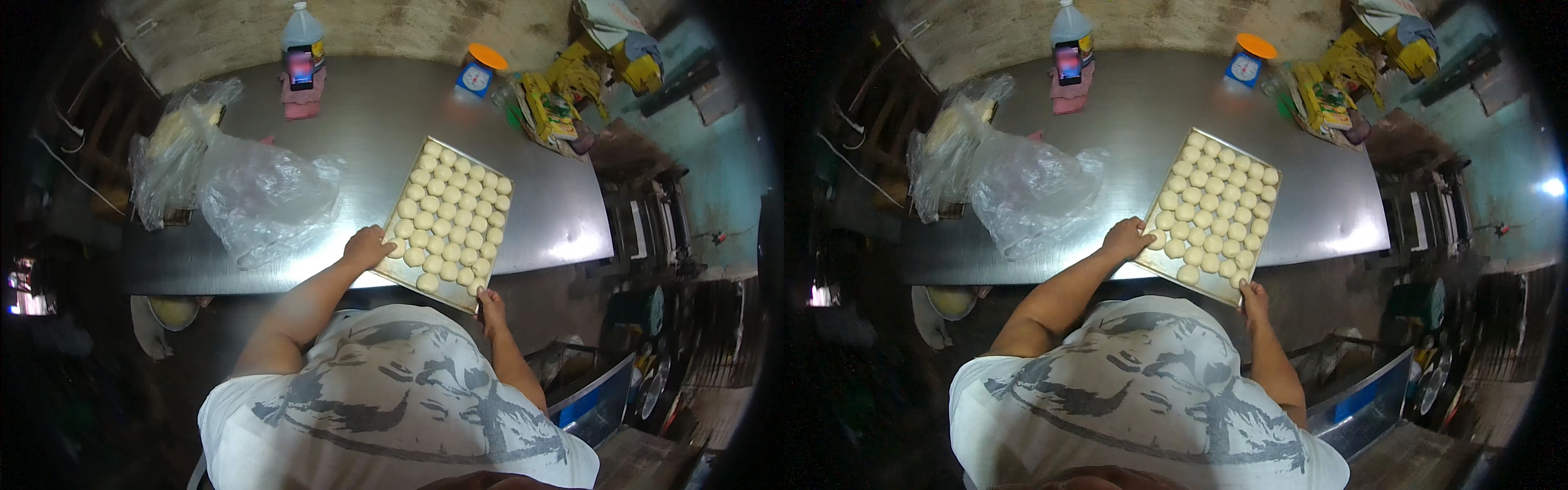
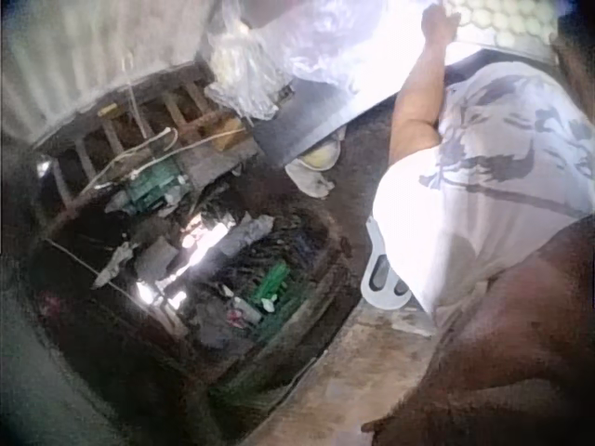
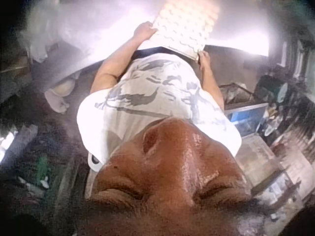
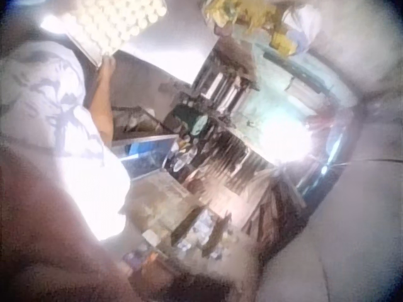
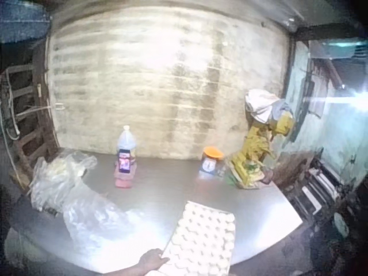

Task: The person shapes dough into small balls and places them on a metal tray. They then add a powdered ingredient from a red packet and mix the dough balls in a large metal bowl.

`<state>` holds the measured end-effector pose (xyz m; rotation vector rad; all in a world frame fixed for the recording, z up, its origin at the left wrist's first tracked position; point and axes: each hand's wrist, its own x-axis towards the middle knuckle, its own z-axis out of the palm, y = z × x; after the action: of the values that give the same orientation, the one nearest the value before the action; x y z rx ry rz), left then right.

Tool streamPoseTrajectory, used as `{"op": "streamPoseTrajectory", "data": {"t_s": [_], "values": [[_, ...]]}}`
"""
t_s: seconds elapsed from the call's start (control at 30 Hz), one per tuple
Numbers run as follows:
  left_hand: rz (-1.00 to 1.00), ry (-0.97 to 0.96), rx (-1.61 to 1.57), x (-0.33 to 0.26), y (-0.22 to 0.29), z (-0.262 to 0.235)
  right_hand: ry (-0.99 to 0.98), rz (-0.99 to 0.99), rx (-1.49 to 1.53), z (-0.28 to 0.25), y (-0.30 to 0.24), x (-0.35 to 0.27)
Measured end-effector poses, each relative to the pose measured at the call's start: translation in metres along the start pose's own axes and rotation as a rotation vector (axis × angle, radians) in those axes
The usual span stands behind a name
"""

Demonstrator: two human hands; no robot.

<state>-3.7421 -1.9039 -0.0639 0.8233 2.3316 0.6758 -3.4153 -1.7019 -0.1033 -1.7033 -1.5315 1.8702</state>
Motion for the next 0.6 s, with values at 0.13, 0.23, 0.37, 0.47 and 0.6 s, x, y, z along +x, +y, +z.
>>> {"op": "streamPoseTrajectory", "data": {"t_s": [0.13,0.23,0.37,0.47,0.6], "values": [[-0.019,-0.042,0.053,0.022,0.014,-0.004,-0.012,-0.169,0.045,-0.005,-0.008,0.024],[-0.042,0.017,0.066,0.032,0.021,0.007,-0.091,-0.082,0.209,-0.012,-0.013,0.046],[0.05,0.13,0.094,0.042,0.031,0.032,-0.083,-0.048,0.27,-0.027,-0.017,0.07],[-0.021,0.177,-0.017,0.032,0.039,0.044,-0.194,0.025,0.34,-0.042,-0.013,0.07],[-0.087,0.224,-0.071,0.019,0.054,0.046,-0.163,0.157,0.338,-0.069,-0.005,0.065]]}}
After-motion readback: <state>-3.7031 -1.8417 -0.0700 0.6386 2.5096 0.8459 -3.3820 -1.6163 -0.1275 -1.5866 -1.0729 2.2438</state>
